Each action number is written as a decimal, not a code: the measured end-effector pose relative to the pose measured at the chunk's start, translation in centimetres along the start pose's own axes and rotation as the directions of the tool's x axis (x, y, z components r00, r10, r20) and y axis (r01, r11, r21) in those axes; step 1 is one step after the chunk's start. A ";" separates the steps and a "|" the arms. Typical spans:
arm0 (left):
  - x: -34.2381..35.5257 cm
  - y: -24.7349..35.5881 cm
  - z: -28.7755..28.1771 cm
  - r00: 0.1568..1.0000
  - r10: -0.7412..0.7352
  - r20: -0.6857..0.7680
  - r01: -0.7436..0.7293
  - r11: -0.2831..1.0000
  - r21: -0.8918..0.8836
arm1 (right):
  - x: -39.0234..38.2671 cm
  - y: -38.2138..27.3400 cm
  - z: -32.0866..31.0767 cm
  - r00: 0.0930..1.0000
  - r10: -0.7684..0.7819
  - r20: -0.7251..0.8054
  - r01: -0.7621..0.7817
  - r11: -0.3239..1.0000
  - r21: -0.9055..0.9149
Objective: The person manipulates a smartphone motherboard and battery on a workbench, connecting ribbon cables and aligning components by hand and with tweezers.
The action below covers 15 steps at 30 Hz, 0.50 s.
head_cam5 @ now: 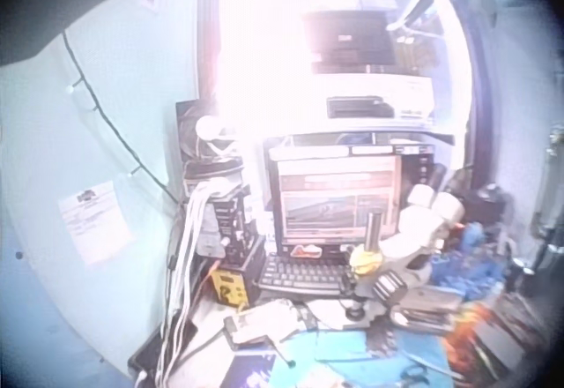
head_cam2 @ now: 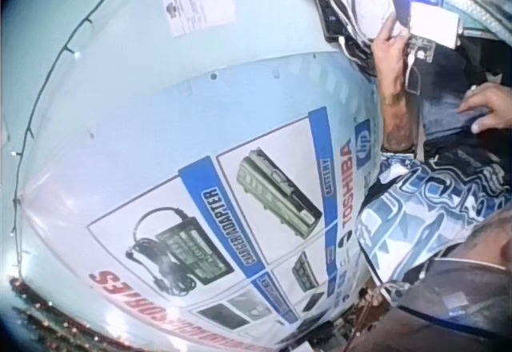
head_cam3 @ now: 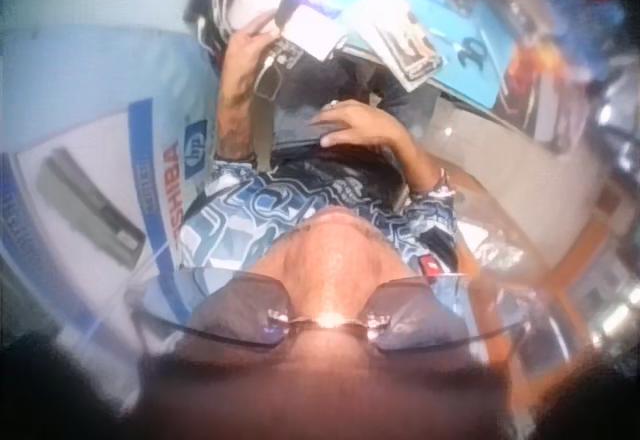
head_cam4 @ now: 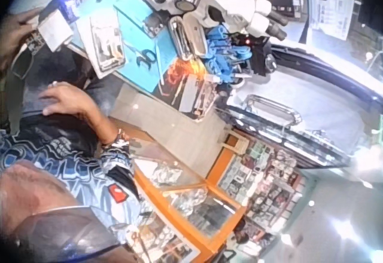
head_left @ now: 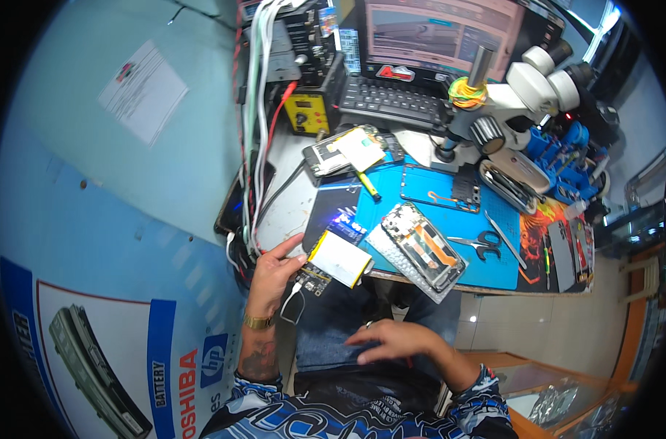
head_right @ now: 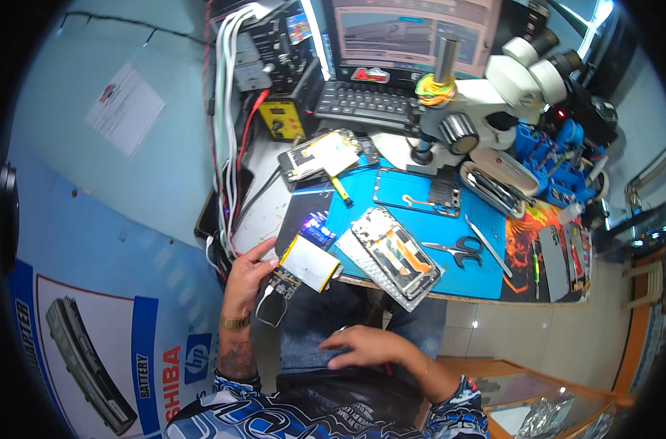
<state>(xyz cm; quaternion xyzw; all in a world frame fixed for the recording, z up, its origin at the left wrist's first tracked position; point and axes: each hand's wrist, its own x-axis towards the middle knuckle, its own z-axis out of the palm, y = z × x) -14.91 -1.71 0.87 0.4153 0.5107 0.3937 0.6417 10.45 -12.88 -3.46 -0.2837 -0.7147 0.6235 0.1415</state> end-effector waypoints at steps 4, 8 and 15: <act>0.3 -1.4 -0.4 1.000 0.005 -0.021 -0.006 0.999 -0.043 | 0.6 16.7 1.7 0.917 0.356 -0.181 -0.385 0.909 -0.161; 0.3 -1.1 0.0 0.998 0.002 -0.057 -0.009 0.992 -0.124 | 2.5 15.0 0.3 0.838 0.504 -0.212 -0.545 0.749 -0.375; -0.1 -1.2 0.0 0.985 0.087 -0.150 -0.092 0.995 -0.027 | 3.1 20.9 1.6 0.948 0.147 -0.284 -0.210 0.957 -0.203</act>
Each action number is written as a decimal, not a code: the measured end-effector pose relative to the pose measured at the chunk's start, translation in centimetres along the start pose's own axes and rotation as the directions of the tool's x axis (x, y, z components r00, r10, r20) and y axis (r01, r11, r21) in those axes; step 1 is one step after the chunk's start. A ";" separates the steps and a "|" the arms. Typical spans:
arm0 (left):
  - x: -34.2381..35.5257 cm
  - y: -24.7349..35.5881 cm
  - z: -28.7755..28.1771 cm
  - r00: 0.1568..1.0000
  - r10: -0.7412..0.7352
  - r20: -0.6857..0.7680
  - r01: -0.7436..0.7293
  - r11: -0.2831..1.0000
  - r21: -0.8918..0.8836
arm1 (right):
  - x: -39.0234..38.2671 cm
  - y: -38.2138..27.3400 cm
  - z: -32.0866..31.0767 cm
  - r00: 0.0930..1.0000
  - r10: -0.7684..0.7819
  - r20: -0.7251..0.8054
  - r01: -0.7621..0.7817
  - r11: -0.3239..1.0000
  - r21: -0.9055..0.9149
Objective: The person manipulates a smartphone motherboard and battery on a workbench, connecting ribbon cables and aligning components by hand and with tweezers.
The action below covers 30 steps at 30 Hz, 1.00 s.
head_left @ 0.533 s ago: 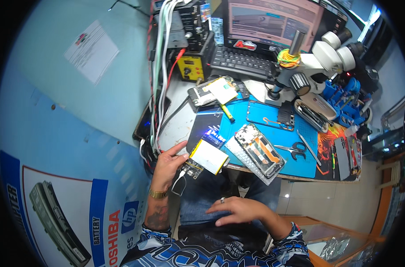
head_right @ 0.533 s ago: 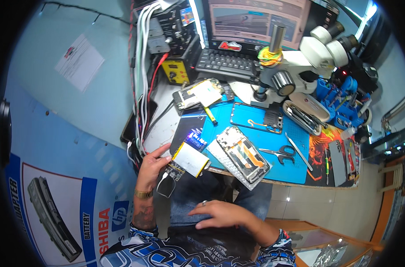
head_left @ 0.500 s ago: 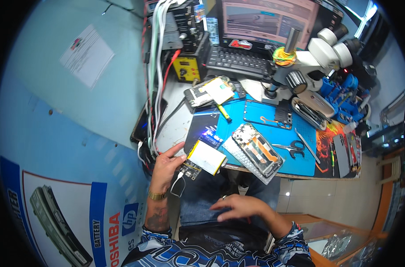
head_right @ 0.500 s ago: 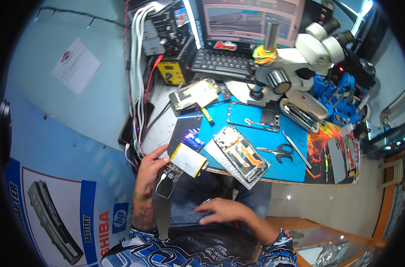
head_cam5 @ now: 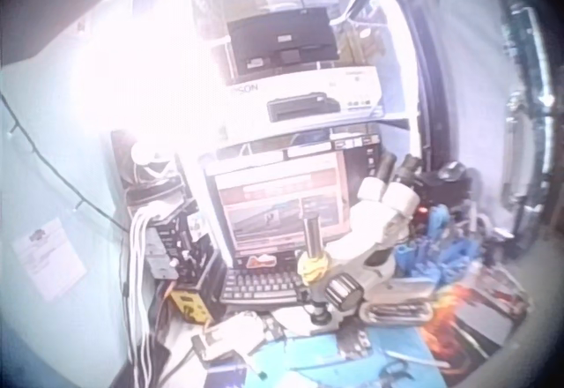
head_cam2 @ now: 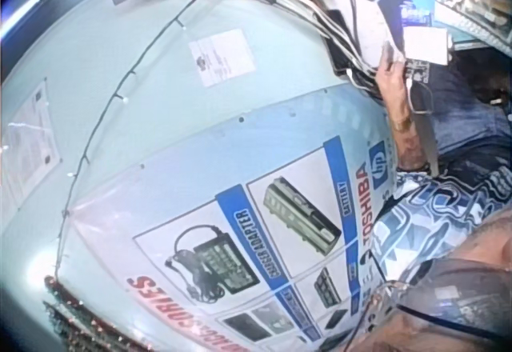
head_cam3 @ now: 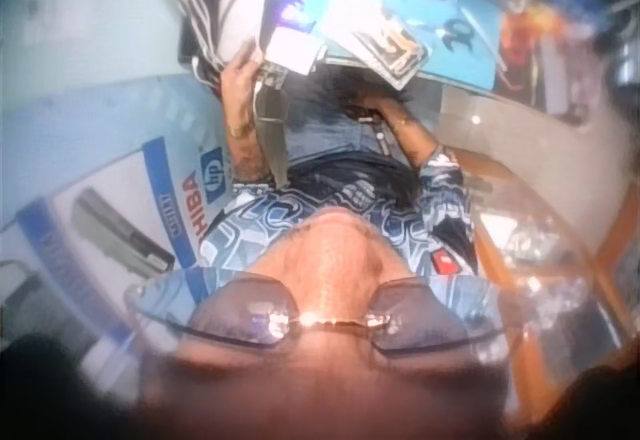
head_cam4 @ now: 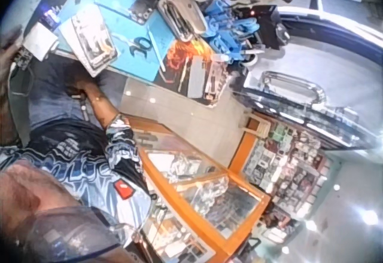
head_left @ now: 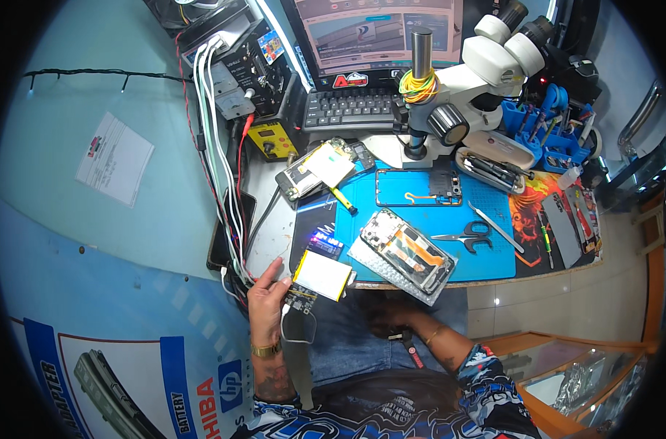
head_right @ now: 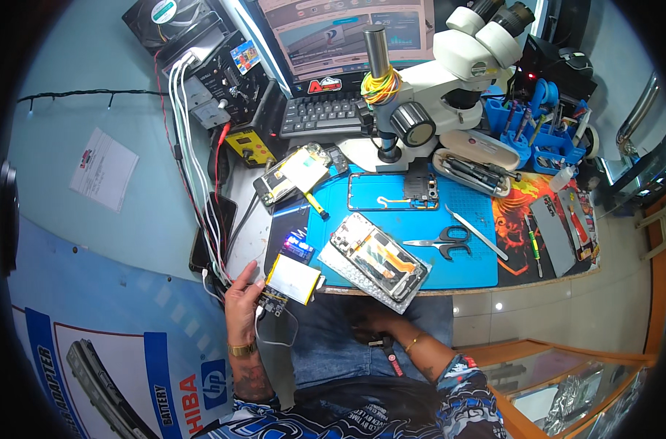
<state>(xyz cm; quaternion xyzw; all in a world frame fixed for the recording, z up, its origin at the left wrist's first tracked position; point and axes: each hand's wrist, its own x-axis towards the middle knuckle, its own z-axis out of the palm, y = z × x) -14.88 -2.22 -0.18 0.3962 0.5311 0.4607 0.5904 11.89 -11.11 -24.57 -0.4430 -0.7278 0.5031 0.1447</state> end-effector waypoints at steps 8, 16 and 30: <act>-0.5 -0.4 -0.4 0.998 0.033 -0.045 -0.040 0.985 -0.168 | 0.5 0.0 -0.8 0.999 0.044 -0.010 -0.044 0.996 -0.075; 0.1 -0.2 -0.3 0.999 0.027 0.037 -0.025 0.999 -0.041 | 0.2 1.4 0.1 0.997 0.060 0.046 -0.062 0.997 0.047; 0.2 0.1 -0.4 0.997 -0.010 0.071 0.007 0.999 0.051 | -0.4 1.6 0.4 0.987 0.132 0.091 -0.130 0.991 -0.027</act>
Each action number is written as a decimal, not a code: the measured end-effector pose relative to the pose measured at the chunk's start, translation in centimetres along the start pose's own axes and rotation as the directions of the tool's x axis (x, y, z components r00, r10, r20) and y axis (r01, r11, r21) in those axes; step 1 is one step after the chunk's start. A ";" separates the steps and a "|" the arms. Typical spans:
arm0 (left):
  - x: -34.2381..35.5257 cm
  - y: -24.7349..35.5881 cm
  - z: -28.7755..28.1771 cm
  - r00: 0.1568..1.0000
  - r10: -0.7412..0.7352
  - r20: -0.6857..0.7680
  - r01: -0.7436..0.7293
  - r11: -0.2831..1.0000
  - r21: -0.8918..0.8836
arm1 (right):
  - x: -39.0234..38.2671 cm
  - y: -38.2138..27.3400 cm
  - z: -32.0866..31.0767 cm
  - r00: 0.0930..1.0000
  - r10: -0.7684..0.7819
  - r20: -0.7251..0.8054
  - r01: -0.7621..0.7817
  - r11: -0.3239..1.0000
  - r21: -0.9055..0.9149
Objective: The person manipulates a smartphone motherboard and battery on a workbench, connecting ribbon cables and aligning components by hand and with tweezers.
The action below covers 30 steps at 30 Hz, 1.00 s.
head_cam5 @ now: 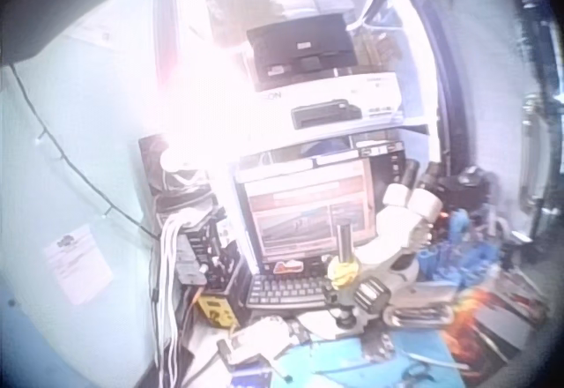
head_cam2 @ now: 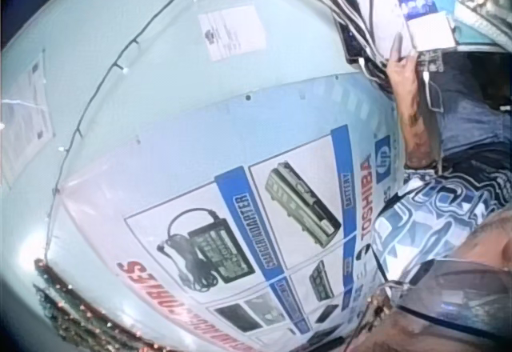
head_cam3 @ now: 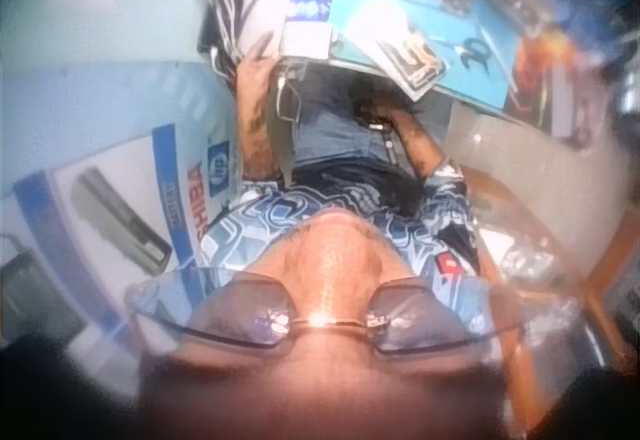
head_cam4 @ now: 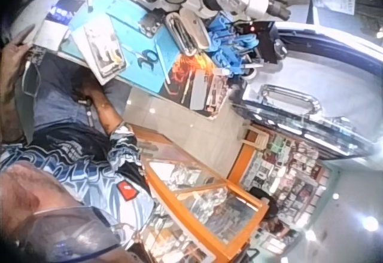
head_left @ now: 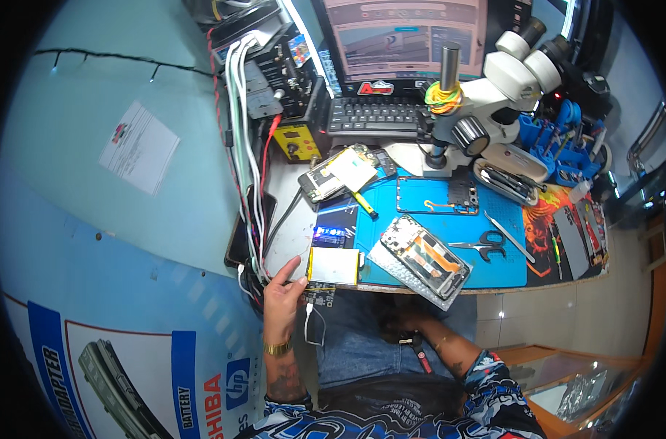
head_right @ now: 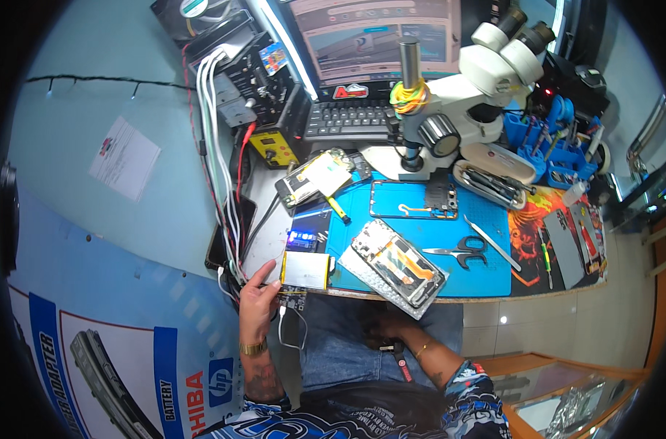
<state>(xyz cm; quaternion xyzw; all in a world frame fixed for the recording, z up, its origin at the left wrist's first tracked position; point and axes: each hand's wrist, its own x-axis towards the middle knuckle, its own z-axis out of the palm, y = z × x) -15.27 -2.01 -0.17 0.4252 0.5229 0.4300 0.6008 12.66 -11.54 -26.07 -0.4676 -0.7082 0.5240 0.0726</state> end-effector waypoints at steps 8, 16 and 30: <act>0.1 -0.4 -0.8 1.000 0.024 0.011 -0.025 0.993 0.116 | -0.3 -2.4 -1.5 0.998 -0.024 -0.062 0.015 0.989 -0.146; 0.4 -1.1 -1.4 0.999 -0.006 0.044 0.007 1.000 -0.022 | 0.2 -0.7 0.5 0.998 -0.006 -0.068 -0.003 0.992 -0.124; 0.0 -0.7 -0.1 0.996 0.090 0.005 -0.090 0.994 -0.063 | 2.6 1.5 2.4 0.949 -0.163 -0.268 0.107 0.971 -0.213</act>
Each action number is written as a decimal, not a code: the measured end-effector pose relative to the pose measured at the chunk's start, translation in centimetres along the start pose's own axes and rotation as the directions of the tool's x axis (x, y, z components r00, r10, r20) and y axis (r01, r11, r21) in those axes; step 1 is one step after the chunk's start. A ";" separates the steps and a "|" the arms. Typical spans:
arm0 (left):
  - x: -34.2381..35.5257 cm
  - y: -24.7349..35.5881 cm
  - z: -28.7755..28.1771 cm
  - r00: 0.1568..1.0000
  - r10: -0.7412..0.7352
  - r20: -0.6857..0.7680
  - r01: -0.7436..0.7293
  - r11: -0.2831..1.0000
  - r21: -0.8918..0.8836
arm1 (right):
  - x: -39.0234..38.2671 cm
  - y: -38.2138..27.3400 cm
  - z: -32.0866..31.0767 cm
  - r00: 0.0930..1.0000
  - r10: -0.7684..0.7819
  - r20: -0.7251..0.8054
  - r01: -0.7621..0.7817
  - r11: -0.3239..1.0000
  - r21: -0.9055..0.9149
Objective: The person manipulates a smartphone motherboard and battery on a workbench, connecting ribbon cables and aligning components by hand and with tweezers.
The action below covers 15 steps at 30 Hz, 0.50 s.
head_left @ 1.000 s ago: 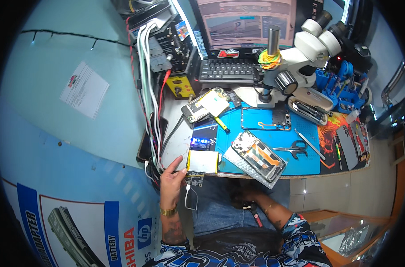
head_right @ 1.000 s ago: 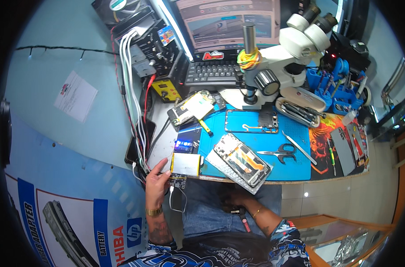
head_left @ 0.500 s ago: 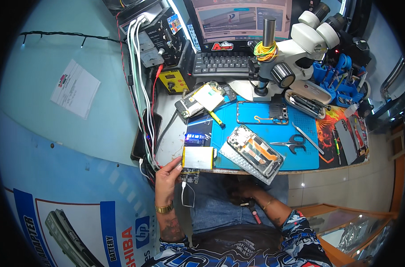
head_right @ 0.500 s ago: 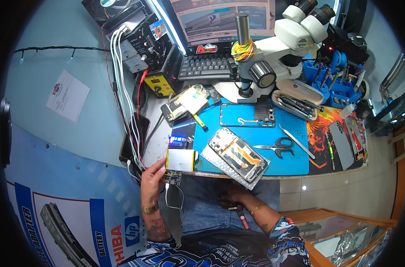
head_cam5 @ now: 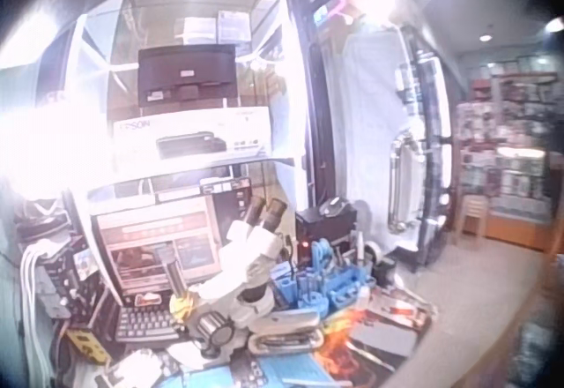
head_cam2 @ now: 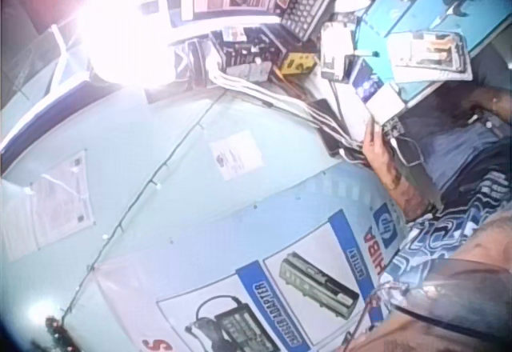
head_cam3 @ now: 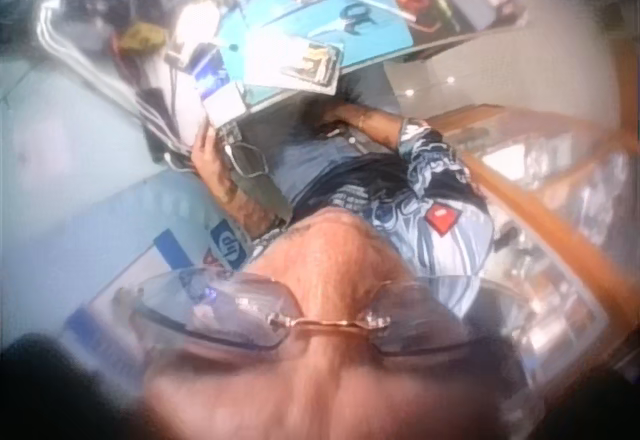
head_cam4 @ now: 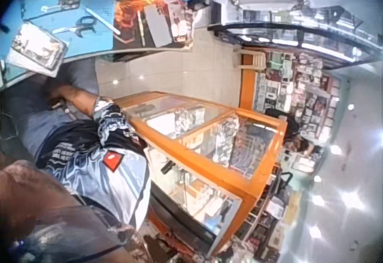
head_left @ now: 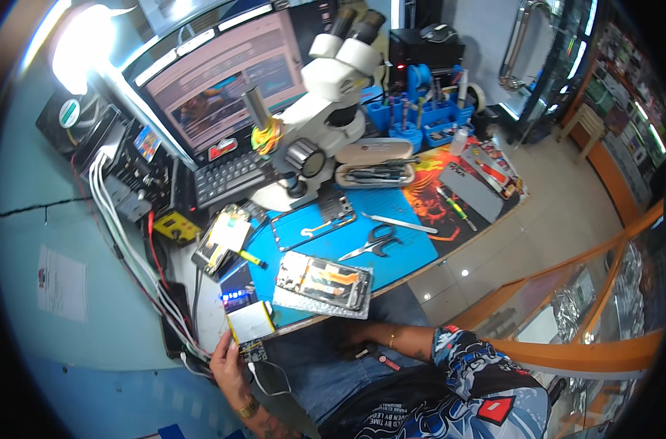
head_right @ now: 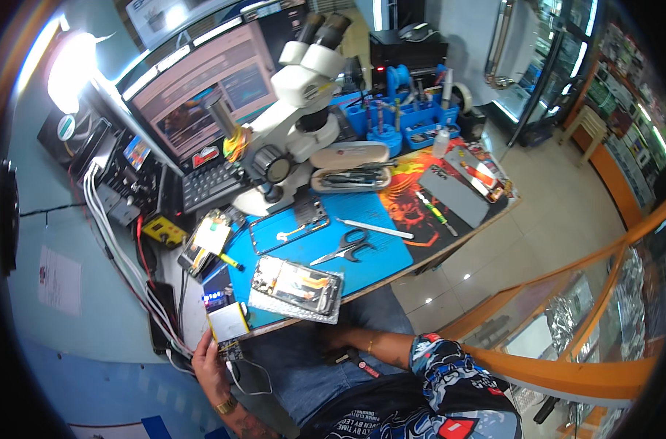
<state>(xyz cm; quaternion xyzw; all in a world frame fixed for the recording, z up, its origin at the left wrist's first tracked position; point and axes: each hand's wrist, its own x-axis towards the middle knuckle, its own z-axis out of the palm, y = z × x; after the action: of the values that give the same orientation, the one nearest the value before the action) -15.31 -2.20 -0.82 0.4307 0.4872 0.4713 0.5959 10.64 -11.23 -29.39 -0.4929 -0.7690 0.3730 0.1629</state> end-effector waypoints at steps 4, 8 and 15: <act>1.6 -2.0 0.5 0.995 0.089 0.039 -0.091 0.995 0.039 | 1.5 3.1 2.5 0.971 0.201 0.131 -0.186 0.975 -0.118; -2.3 1.4 0.3 0.998 0.038 0.046 -0.052 0.941 0.334 | 2.8 1.3 1.9 0.958 0.052 0.282 -0.051 0.999 -0.011; -0.5 1.6 1.2 0.942 0.260 0.213 -0.328 0.853 0.406 | 4.1 3.5 2.3 0.948 -0.038 0.317 0.039 0.999 0.004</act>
<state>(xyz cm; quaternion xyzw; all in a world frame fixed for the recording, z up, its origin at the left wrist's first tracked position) -14.36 -2.51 0.98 0.6566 0.4620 0.4023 0.4400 9.56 -7.72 -33.96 -0.4118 -0.7951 0.4431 0.0441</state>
